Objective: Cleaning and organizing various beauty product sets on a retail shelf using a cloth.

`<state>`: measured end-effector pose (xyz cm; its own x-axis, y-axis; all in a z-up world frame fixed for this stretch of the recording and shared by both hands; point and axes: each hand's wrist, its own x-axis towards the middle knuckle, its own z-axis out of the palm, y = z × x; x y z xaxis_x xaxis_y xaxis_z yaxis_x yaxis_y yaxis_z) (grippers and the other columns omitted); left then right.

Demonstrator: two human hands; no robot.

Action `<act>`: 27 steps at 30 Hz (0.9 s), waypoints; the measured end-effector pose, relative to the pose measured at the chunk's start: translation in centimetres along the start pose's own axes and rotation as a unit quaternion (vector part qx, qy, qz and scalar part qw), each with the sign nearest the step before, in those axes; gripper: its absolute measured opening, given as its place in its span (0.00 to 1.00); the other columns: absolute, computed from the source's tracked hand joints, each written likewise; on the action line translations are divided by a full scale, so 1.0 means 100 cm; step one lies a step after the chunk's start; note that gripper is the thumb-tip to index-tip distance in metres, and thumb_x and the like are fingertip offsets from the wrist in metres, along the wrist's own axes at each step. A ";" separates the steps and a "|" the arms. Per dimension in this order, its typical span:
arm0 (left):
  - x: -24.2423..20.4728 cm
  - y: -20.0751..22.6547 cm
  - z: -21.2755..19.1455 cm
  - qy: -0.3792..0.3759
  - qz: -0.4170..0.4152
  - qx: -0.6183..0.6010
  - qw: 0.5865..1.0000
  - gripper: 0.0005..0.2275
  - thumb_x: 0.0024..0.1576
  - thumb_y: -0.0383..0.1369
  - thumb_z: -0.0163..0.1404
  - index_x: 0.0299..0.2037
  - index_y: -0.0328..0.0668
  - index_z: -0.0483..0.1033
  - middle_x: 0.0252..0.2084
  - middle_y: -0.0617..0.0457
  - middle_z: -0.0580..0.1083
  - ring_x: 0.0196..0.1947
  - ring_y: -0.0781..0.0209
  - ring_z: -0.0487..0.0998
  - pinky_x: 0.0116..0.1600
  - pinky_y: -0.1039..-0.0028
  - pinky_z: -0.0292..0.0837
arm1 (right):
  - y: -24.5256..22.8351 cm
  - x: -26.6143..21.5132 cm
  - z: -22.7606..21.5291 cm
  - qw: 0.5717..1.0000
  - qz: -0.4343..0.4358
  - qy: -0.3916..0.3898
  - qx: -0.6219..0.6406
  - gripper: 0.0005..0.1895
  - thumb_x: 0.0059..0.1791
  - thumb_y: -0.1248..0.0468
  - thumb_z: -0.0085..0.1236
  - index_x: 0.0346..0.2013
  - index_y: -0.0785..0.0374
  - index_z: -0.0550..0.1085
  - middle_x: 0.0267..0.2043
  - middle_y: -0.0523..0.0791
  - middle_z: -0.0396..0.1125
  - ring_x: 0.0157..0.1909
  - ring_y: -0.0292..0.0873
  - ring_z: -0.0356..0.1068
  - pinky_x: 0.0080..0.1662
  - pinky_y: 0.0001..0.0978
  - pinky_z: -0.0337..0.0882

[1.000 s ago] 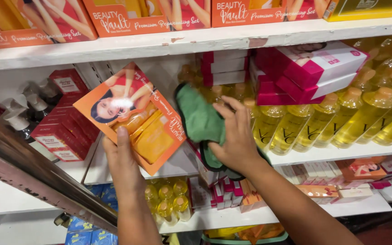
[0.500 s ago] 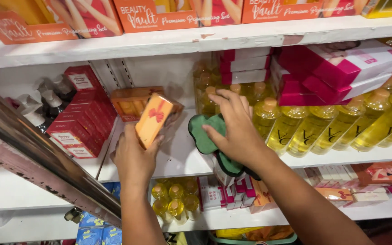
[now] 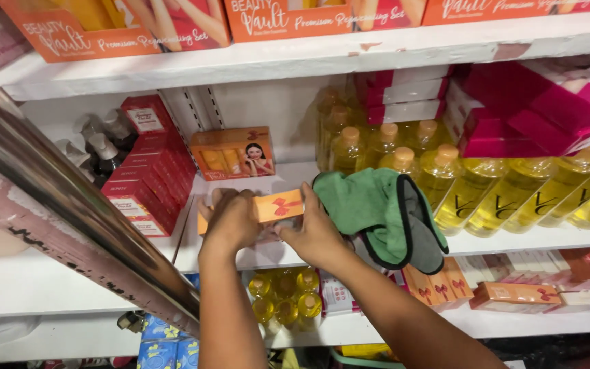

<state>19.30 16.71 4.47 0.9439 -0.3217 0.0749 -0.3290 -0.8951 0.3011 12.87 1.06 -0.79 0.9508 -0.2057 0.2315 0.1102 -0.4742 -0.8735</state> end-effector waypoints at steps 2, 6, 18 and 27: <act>0.004 -0.003 0.003 0.009 0.005 0.001 1.000 0.28 0.40 0.37 0.68 0.54 0.50 0.77 0.54 0.48 0.74 0.66 0.48 0.61 0.71 0.33 0.34 | -0.009 0.000 0.005 0.998 0.042 -0.003 0.054 0.55 0.42 0.61 0.65 0.74 0.69 0.41 0.63 0.57 0.60 0.52 0.56 0.71 0.51 0.42 0.71; 0.003 -0.012 0.015 0.100 0.023 -0.040 0.994 0.33 0.36 0.36 0.69 0.58 0.54 0.75 0.62 0.50 0.70 0.72 0.47 0.55 0.71 0.30 0.33 | 0.058 0.021 0.035 0.981 -0.151 0.119 -0.028 0.45 0.49 0.58 0.66 0.71 0.74 0.51 0.62 0.61 0.59 0.59 0.59 0.66 0.56 0.42 0.69; 0.014 -0.018 0.123 0.506 -0.062 -0.360 0.781 0.33 0.51 0.32 0.58 0.68 0.39 0.59 0.76 0.37 0.54 0.76 0.38 0.51 0.76 0.47 0.39 | -0.019 0.035 0.038 0.990 0.054 0.118 0.049 0.37 0.44 0.54 0.61 0.62 0.66 0.60 0.57 0.54 0.61 0.48 0.56 0.74 0.40 0.46 0.75; 0.071 -0.048 0.158 0.446 -0.094 -0.431 0.779 0.33 0.50 0.20 0.52 0.70 0.33 0.59 0.67 0.36 0.64 0.68 0.40 0.65 0.73 0.59 0.56 | 0.036 0.088 0.072 0.980 -0.110 0.164 0.014 0.32 0.53 0.63 0.60 0.69 0.68 0.58 0.65 0.56 0.60 0.61 0.52 0.67 0.56 0.38 0.71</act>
<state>27.10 13.78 -11.48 0.7449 0.4757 0.4677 -0.4037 -0.2368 0.8837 23.74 3.68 -4.92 0.7600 -0.3674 0.5361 0.3142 -0.5143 -0.7980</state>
